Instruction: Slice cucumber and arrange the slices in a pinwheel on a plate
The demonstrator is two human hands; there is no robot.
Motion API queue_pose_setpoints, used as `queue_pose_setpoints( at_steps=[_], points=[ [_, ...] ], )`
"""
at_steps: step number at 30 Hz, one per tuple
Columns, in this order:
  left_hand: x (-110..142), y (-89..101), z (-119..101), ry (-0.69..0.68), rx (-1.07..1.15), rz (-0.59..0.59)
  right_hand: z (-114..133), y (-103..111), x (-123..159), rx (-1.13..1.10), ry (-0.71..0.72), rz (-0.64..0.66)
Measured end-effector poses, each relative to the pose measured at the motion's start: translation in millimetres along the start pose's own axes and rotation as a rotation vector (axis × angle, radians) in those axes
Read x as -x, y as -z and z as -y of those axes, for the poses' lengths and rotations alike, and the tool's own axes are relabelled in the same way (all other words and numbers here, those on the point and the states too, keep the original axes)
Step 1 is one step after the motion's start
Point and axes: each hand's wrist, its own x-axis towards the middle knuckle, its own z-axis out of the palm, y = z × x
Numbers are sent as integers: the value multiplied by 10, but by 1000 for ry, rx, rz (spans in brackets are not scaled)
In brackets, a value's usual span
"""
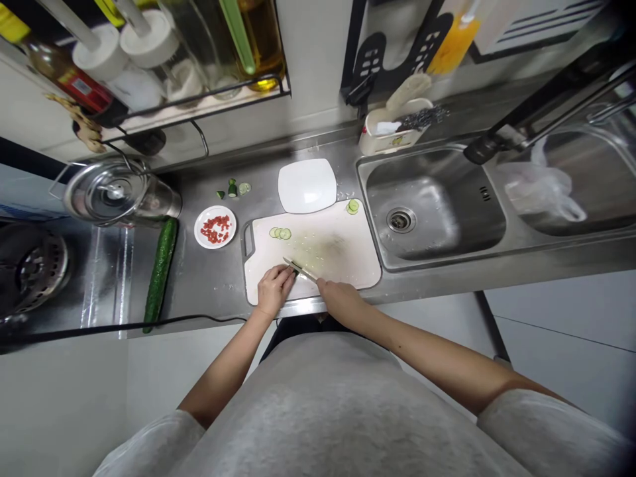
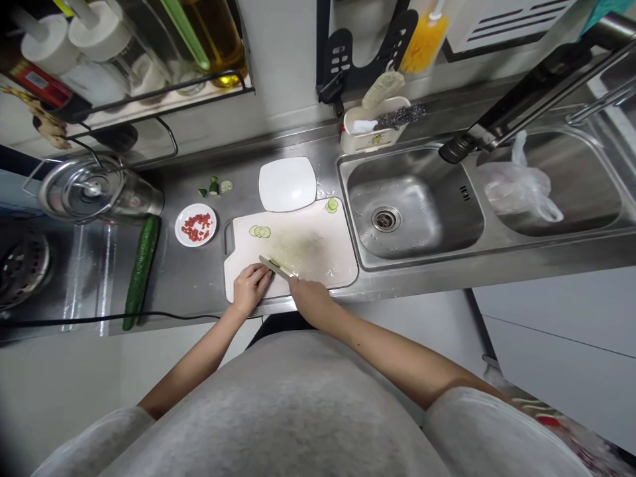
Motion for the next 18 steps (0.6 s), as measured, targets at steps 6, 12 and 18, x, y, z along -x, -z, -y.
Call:
queue_pose_setpoints(
  at_steps=[6,12,18],
  points=[
    [-11,8,-3,10,26,13,8,-26,-43,-9,-11,-13],
    [0,2,17,6,38,13,-2,-20,-99,-42,-13,18],
    [4,-19,35,1,58,17,-54,-11,-97,-36,15,24]
  ],
)
